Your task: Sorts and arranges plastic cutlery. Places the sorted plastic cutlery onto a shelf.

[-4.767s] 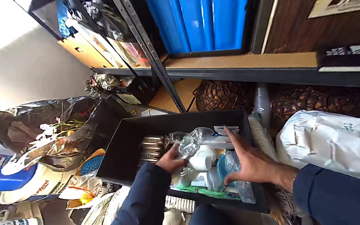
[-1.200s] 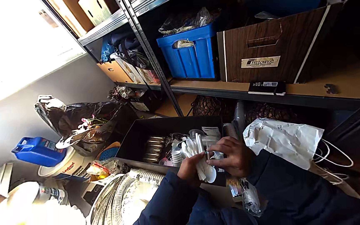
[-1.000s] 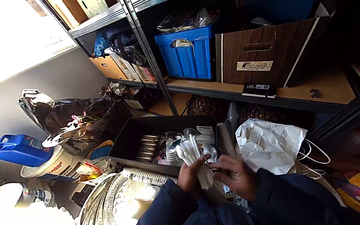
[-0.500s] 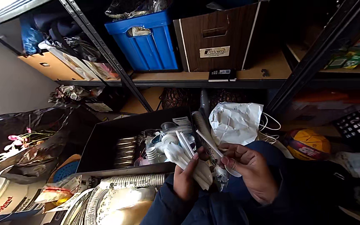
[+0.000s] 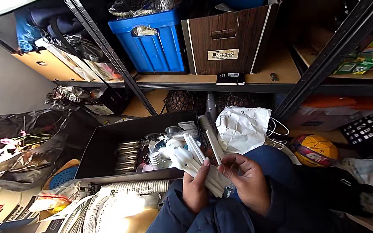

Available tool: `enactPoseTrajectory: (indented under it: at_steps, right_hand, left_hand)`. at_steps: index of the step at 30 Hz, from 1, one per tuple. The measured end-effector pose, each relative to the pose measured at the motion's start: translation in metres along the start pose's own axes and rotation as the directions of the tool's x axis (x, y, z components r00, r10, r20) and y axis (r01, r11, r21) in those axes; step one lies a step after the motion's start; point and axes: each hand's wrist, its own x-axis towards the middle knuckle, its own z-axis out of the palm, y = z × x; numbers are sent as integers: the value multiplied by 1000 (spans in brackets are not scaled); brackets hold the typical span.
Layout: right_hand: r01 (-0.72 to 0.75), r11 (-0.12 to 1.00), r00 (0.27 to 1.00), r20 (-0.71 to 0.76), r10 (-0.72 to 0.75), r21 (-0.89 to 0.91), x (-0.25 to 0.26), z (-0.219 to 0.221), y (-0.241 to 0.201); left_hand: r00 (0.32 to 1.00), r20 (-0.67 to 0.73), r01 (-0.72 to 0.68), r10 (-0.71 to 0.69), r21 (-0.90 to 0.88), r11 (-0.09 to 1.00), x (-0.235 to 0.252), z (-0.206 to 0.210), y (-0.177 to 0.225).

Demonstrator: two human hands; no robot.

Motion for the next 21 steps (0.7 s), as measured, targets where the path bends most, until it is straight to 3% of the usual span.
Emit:
enactPoseTrajectory:
  at_steps: [6,10,16,18,21]
  right_hand:
    - [-81,988,996,-59,74,-133,-9,7,32]
    - [-114,981,993,9,117,-154,-6,6,30]
    - [123,907,985,160,-63,-403,-5,7,31]
    - [128,906,976,216,-42,-403,-4,6,29]
    - [19,953,973,226,53,-304,-2,7,27]
  left_hand:
    - [1000,19,-12,12,16,1000,-6,0,-9]
    - [999,49,-16,18,-46,999,-9,-2,-6]
    - [999,-51,2,-5,-59,998,-10,3,-4]
    - [997,-76,4,-8,-50,999,-9,1,-5]
    - [997,-65,26,-30,-68,997,-7,-4,-4]
